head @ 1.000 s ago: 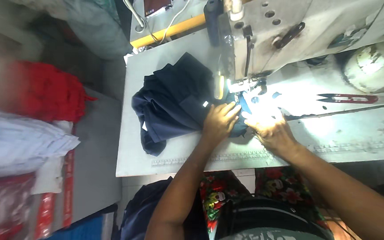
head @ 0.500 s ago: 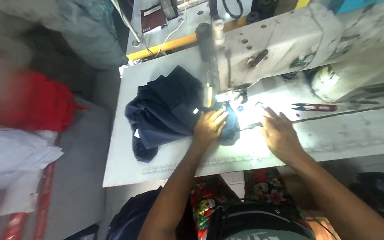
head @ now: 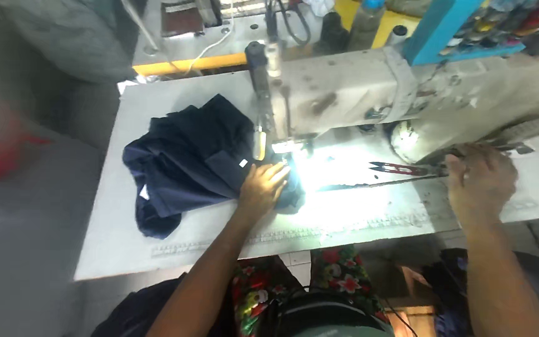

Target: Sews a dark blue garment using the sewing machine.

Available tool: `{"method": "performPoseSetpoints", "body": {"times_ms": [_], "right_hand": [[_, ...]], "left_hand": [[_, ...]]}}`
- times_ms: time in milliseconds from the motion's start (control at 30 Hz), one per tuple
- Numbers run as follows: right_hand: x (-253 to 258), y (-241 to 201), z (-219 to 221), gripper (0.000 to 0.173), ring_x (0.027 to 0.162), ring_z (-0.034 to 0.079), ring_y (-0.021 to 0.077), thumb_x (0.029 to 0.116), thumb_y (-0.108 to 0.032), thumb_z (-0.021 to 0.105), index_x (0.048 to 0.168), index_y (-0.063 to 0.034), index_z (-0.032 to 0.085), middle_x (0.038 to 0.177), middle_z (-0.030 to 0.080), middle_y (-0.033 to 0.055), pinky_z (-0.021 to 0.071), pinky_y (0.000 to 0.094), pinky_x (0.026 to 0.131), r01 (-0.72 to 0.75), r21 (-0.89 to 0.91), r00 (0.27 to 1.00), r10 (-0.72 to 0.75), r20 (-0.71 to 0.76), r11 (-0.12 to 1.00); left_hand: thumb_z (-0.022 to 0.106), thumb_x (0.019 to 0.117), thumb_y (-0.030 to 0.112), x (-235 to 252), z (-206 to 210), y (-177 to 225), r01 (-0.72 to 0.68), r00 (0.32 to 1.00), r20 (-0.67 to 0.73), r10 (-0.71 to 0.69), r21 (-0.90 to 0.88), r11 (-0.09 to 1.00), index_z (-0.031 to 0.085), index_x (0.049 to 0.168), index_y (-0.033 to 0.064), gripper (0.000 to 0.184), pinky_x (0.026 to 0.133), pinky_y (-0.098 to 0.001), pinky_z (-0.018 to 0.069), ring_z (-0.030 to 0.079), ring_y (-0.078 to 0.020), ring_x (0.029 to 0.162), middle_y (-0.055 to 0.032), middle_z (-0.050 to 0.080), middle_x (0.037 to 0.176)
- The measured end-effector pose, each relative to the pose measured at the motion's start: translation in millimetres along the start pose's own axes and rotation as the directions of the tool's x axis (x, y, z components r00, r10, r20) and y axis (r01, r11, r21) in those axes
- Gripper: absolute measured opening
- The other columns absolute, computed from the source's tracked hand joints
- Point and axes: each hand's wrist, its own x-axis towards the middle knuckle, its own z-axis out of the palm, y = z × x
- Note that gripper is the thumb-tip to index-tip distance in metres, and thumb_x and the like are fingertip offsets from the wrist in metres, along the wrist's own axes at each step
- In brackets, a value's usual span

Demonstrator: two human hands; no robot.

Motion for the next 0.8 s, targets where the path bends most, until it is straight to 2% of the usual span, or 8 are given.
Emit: {"method": "performPoseSetpoints", "body": {"times_ms": [100,167,333,600,800], "right_hand": [[-16.0,0.9,11.5,0.056,0.136,0.049,0.0525,0.1108,-0.039,0.036,0.138,0.0031,0.06,0.143,0.058,0.0286,0.0255,0.0726,0.113,0.009,-0.028,1.0,-0.008,0.028,1.0],[-31.8,9.8,27.1,0.056,0.138,0.048,0.0519,0.1102,-0.038,0.038,0.143,0.0031,0.056,0.147,0.054,0.0293,0.0262,0.0746,0.113,0.038,-0.023,0.996,-0.036,0.083,0.999],[-40.1,10.5,32.7,0.059,0.145,0.042,0.048,0.1092,-0.041,0.04,0.15,0.0006,0.05,0.153,0.048,0.0273,0.0209,0.0725,0.117,0.008,0.005,0.993,-0.009,0.118,1.0],[-41.4,12.2,36.7,0.06,0.146,0.042,0.0452,0.109,-0.042,0.039,0.151,-0.0006,0.049,0.154,0.047,0.0252,0.0217,0.07,0.118,-0.009,0.011,0.996,0.008,0.092,1.0],[-41.0,10.9,34.9,0.063,0.147,0.04,0.0448,0.1086,-0.046,0.038,0.152,-0.0012,0.047,0.155,0.046,0.0248,0.0212,0.0709,0.117,-0.02,0.009,0.994,0.019,0.109,1.0]], "left_hand": [[0.058,0.101,0.018,0.6,-0.7,0.4,0.01,1.0,0.005,-0.01,-0.007,1.0,0.072,0.129,0.0125,0.032,0.106,-0.0641,0.0434,0.063,-0.0348,0.126,-0.0103,0.068,0.135],[0.057,0.1018,0.02,1.3,-0.4,0.5,0.014,1.0,0.007,-0.014,-0.005,1.0,0.072,0.13,0.0137,0.032,0.106,-0.0638,0.0432,0.063,-0.0337,0.126,-0.0092,0.068,0.135],[0.056,0.1026,0.022,0.5,0.7,-0.3,0.019,1.0,0.012,-0.019,-0.011,1.0,0.072,0.129,0.0142,0.032,0.107,-0.0638,0.0426,0.063,-0.033,0.126,-0.009,0.068,0.135],[0.058,0.1019,0.022,-0.2,2.6,0.9,0.008,1.0,0.002,-0.008,0.002,1.0,0.071,0.13,0.0143,0.032,0.108,-0.062,0.0428,0.063,-0.0321,0.127,-0.0086,0.068,0.136],[0.06,0.1004,0.02,-0.4,1.3,2.5,-0.01,1.0,-0.002,0.01,0.008,1.0,0.072,0.129,0.0121,0.032,0.107,-0.0637,0.0432,0.064,-0.0353,0.126,-0.0119,0.069,0.134]]}}
